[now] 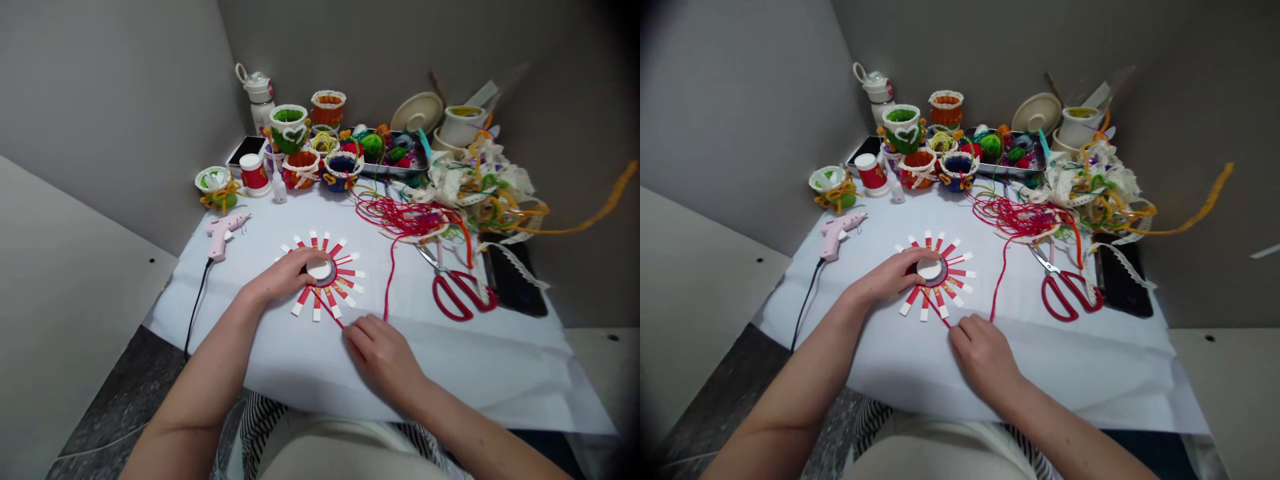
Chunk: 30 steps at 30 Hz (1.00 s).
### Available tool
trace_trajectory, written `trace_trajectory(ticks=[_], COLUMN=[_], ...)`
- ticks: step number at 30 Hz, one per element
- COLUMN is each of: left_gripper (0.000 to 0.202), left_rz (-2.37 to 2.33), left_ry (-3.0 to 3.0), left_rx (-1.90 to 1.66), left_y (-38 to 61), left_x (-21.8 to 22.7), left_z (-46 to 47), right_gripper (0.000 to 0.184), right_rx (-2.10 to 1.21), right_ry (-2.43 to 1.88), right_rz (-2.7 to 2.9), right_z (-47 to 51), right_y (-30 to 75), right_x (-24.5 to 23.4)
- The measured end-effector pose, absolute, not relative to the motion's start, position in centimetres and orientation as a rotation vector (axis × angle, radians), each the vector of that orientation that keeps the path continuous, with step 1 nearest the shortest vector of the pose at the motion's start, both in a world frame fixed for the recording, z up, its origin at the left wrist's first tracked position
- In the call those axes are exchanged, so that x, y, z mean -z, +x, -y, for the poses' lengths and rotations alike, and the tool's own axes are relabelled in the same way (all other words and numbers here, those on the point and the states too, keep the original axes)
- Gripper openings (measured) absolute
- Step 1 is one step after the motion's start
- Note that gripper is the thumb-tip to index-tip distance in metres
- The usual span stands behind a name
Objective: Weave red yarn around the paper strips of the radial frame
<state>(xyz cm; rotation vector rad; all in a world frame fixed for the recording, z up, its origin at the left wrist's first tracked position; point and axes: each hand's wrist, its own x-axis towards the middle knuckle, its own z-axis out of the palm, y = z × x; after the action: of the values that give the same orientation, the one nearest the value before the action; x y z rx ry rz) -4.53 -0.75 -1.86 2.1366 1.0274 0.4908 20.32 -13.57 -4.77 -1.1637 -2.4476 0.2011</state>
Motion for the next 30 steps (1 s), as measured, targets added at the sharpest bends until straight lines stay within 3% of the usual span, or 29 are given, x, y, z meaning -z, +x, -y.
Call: trace_trajectory(ticks=[6, 16, 30], left_gripper=[0.049, 0.053, 0.046], left_rz=[-1.029, -1.014, -1.145], left_ry=[2.133, 2.128, 2.192], left_rx=[-0.488, -0.483, -0.568], left_y=[-4.6, -4.5, -3.4], left_x=[1.9, 1.4, 1.6], left_z=[0.7, 0.8, 1.5], right_gripper=[0.023, 0.015, 0.014], right_rx=[-0.137, -0.444, -0.51], right_ry=[-1.341, -1.539, -1.487], right_rz=[2.361, 2.161, 2.089], right_z=[12.1, 3.9, 3.4], right_y=[21.6, 21.9, 21.8], right_x=[3.9, 3.7, 4.3])
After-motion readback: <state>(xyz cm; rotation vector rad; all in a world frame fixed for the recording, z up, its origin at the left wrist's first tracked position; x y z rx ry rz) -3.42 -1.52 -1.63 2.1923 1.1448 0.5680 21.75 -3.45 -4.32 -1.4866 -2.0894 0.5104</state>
